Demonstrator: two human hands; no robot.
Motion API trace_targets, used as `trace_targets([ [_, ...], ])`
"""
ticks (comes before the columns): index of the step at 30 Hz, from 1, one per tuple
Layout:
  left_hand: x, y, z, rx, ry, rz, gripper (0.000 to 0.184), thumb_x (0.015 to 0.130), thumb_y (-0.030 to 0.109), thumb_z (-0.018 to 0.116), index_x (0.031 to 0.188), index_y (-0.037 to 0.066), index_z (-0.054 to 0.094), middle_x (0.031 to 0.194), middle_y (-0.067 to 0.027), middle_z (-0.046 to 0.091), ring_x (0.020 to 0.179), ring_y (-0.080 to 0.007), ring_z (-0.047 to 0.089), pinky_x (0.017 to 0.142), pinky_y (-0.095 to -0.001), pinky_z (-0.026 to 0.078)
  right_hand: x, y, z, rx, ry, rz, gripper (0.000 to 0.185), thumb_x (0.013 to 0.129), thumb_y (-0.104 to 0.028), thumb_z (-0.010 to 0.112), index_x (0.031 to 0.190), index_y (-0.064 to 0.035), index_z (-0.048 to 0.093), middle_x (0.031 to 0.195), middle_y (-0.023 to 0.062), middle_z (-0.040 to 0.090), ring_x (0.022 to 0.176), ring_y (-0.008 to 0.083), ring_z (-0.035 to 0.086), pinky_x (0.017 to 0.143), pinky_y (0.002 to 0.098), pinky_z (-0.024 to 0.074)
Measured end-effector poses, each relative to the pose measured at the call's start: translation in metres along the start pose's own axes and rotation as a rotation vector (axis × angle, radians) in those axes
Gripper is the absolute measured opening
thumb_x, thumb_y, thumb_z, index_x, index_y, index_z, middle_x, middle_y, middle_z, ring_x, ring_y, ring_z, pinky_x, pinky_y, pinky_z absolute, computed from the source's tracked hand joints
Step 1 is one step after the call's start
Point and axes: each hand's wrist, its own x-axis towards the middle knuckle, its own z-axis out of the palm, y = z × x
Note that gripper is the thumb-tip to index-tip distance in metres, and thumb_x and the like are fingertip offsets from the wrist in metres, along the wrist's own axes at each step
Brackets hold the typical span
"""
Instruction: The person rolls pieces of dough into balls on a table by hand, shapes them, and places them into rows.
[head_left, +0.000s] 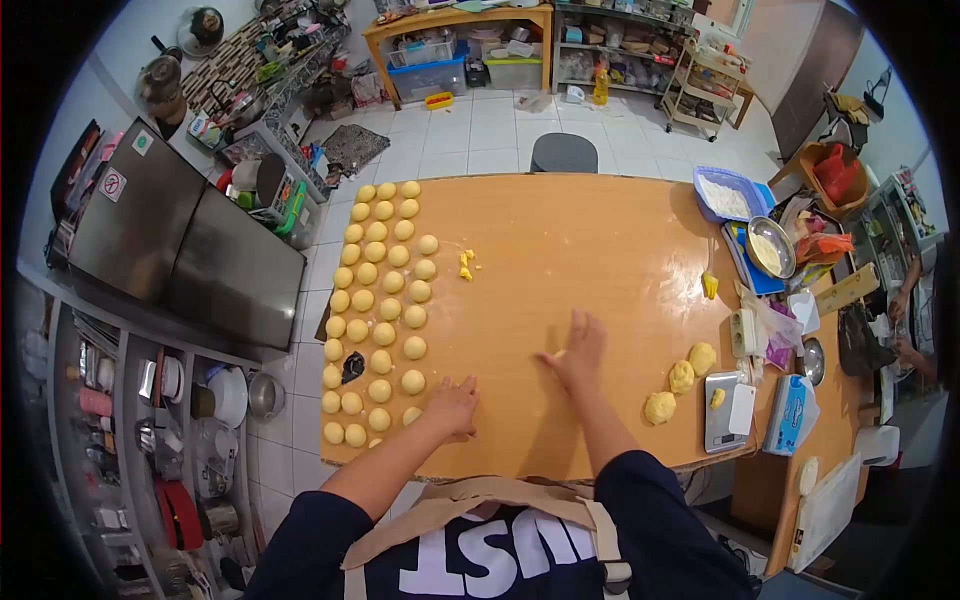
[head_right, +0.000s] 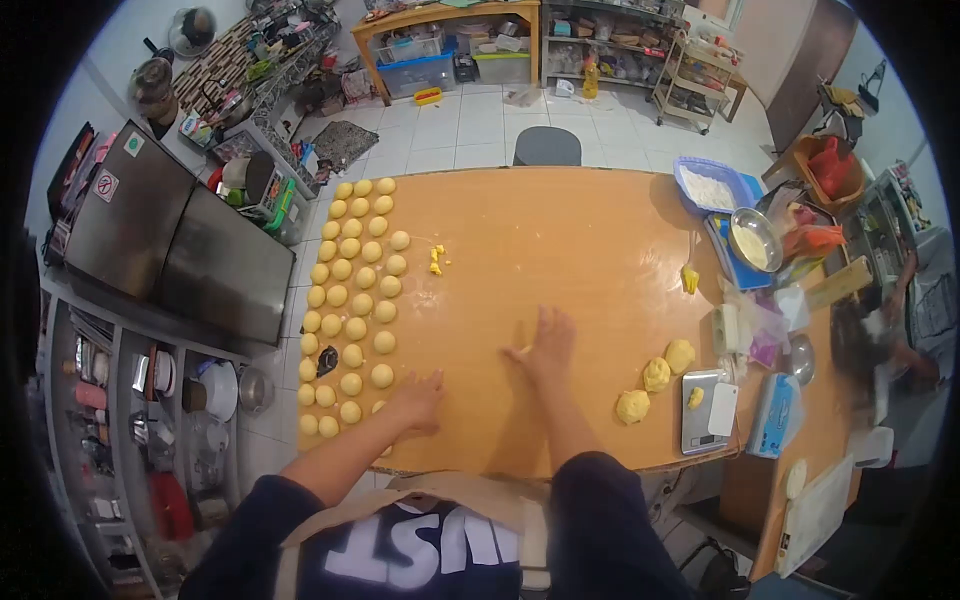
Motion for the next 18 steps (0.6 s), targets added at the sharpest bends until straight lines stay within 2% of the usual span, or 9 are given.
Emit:
trace_targets([
  [3, -0.001, -0.001, 0.005, -0.006, -0.011, 0.01, 0.097, 0.072, 0.05, 0.08, 0.147, 0.005, 0.038, 0.161, -0.017, 0.02, 0.143, -0.0337, 0.035, 0.12, -0.0521, 0.02, -0.046, -0.038, 0.007, 0.185, -0.304, -0.247, 0.107, 0.07, -0.043, 0.083, 0.153, -0.0115, 0.023, 0.154, 0.0225, 0.029, 0.142, 0.0383, 0.031, 0.116, 0.0481, 0.0267],
  [5, -0.001, -0.006, -0.001, -0.012, -0.006, 0.011, 0.097, 0.072, 0.05, 0.08, 0.148, 0.005, 0.038, 0.162, -0.017, 0.019, 0.143, -0.0337, 0.035, 0.12, -0.0521, 0.019, -0.096, -0.018, 0.008, 0.211, -0.477, -0.317, 0.099, 0.068, -0.036, 0.086, 0.149, -0.0116, 0.034, 0.157, 0.0213, 0.027, 0.146, 0.038, 0.025, 0.119, 0.0472, 0.0243],
  [6, -0.004, -0.005, -0.003, -0.015, -0.012, 0.01, 0.097, 0.072, 0.049, 0.08, 0.148, 0.005, 0.037, 0.162, -0.017, 0.019, 0.143, -0.0337, 0.035, 0.12, -0.0521, 0.019, -0.114, 0.031, 0.034, 0.143, -0.232, -0.591, 0.094, 0.068, -0.035, 0.086, 0.145, -0.0115, 0.038, 0.155, 0.0206, 0.03, 0.145, 0.0381, 0.027, 0.118, 0.0472, 0.0249],
  [8, -0.007, -0.004, -0.006, -0.021, -0.008, 0.006, 0.097, 0.072, 0.049, 0.08, 0.148, 0.004, 0.038, 0.161, -0.017, 0.019, 0.143, -0.0337, 0.035, 0.12, -0.052, 0.019, -0.103, 0.064, 0.033, 0.08, -0.226, -0.522, 0.087, 0.067, -0.034, 0.087, 0.14, -0.0111, 0.045, 0.153, 0.0194, 0.034, 0.144, 0.0381, 0.029, 0.118, 0.0472, 0.0256],
  [9, -0.008, -0.004, -0.006, -0.02, -0.003, 0.004, 0.096, 0.072, 0.048, 0.08, 0.148, 0.004, 0.038, 0.161, -0.0169, 0.02, 0.143, -0.0337, 0.035, 0.12, -0.0519, 0.019, -0.073, 0.045, -0.014, 0.085, -0.462, -0.175, 0.083, 0.067, -0.033, 0.087, 0.137, -0.0108, 0.048, 0.152, 0.0188, 0.035, 0.143, 0.038, 0.029, 0.118, 0.0471, 0.0257],
  [11, -0.008, -0.003, -0.002, -0.013, 0.0, 0.005, 0.095, 0.072, 0.048, 0.08, 0.147, 0.004, 0.039, 0.161, -0.0171, 0.02, 0.143, -0.0337, 0.035, 0.12, -0.0517, 0.019, -0.032, 0.021, -0.036, 0.163, -0.436, 0.137, 0.081, 0.069, -0.034, 0.086, 0.136, -0.0103, 0.049, 0.15, 0.0176, 0.038, 0.143, 0.0377, 0.03, 0.118, 0.0473, 0.0253],
  [12, -0.004, -0.003, 0.001, -0.009, 0.004, 0.005, 0.095, 0.072, 0.047, 0.08, 0.146, 0.004, 0.04, 0.161, -0.0173, 0.021, 0.143, -0.0336, 0.036, 0.12, -0.0517, 0.019, -0.023, 0.013, -0.024, 0.23, -0.183, 0.085, 0.081, 0.07, -0.035, 0.085, 0.138, -0.01, 0.048, 0.149, 0.0169, 0.039, 0.142, 0.0375, 0.03, 0.118, 0.0476, 0.0247],
  [14, 0.0, -0.002, -0.001, -0.017, 0.003, 0.005, 0.094, 0.072, 0.047, 0.08, 0.146, 0.004, 0.041, 0.161, -0.0178, 0.021, 0.143, -0.0336, 0.036, 0.12, -0.0516, 0.019, -0.016, -0.017, 0.003, 0.135, -0.046, -0.045, 0.082, 0.073, -0.037, 0.082, 0.142, -0.0098, 0.045, 0.151, 0.016, 0.038, 0.144, 0.0361, 0.028, 0.119, 0.0483, 0.0239],
  [18, -0.004, -0.003, -0.005, -0.03, -0.018, 0.029, 0.093, 0.073, 0.047, 0.08, 0.145, 0.004, 0.042, 0.16, -0.0193, 0.021, 0.142, -0.0338, 0.036, 0.12, -0.0516, 0.019, -0.08, -0.025, 0.012, 0.15, -0.386, -0.447, 0.069, 0.076, -0.036, 0.081, 0.134, -0.0088, 0.055, 0.142, 0.0173, 0.048, 0.137, 0.0373, 0.039, 0.115, 0.0482, 0.0308],
])
